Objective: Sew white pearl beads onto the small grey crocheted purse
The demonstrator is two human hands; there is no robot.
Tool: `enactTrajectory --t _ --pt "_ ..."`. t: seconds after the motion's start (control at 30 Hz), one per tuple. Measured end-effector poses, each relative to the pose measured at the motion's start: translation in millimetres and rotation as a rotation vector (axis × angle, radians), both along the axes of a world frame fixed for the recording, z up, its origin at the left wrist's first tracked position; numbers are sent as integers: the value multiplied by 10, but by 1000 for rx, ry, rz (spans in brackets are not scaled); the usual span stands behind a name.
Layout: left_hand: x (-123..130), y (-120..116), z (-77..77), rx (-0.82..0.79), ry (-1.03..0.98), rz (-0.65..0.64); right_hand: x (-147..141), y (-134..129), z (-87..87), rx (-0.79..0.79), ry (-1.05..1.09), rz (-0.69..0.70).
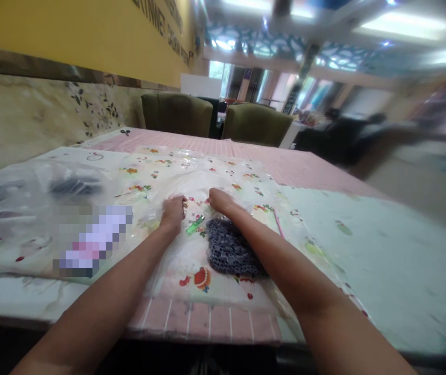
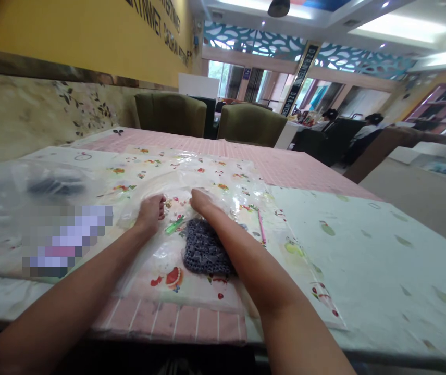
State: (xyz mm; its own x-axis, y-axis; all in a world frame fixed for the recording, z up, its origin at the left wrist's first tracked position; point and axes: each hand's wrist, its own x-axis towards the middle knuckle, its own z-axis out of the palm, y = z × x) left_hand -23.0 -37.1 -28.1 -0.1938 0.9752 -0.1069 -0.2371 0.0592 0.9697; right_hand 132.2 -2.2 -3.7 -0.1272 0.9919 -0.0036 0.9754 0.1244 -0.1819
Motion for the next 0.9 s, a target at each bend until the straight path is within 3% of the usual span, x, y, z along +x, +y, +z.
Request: enactTrajectory --t 0.23,0.43,0.67,0.9 --pt "-3 -11 -4 12 23 0 -168 -20 -48 30 23 209" --pt "-14 -21 24 12 20 -6 -186 -43 -43 18 8 197" --pt "-3 -25 20 26 33 10 -249 -173 -82 -38 10 345" --pt "-30 -14 31 33 31 25 -166 -65 -49 -17 11 301"
